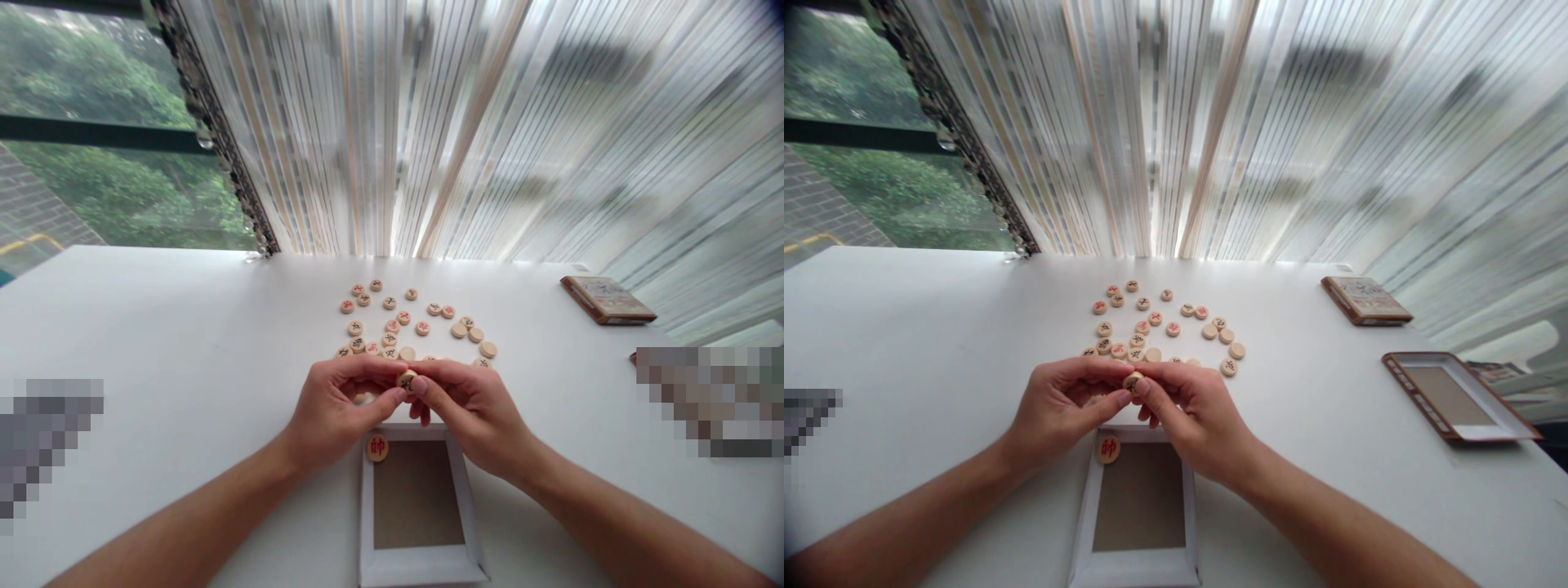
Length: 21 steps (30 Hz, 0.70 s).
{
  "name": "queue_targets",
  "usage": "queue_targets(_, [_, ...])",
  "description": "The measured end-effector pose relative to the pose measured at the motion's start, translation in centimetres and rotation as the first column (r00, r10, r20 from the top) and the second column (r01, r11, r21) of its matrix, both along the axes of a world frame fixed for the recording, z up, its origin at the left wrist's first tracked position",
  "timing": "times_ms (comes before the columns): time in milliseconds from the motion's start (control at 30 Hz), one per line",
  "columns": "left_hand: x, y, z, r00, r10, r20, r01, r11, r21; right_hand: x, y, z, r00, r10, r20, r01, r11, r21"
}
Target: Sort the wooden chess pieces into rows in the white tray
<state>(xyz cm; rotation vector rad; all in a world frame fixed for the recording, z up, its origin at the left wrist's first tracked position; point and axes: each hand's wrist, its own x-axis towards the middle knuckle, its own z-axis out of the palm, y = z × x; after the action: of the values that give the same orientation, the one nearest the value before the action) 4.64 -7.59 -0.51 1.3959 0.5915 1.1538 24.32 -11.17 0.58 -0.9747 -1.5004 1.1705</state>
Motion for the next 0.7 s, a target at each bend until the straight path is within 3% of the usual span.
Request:
queue_targets(400, [0.1, -0.3, 1.0, 0.998, -0.060, 0.030, 0.061, 0.998, -0.034, -0.2, 0.3, 1.3, 0.964, -0.026, -0.266, -0.060, 0.948, -0.312])
queue_targets(700, [-0.4, -0.1, 0.7, 0.996, -0.008, -0.089, 0.009, 1.000, 0.006, -0.2, 0.4, 1.2, 0.963, -0.041, -0.267, -0.057, 0.936, -0.348])
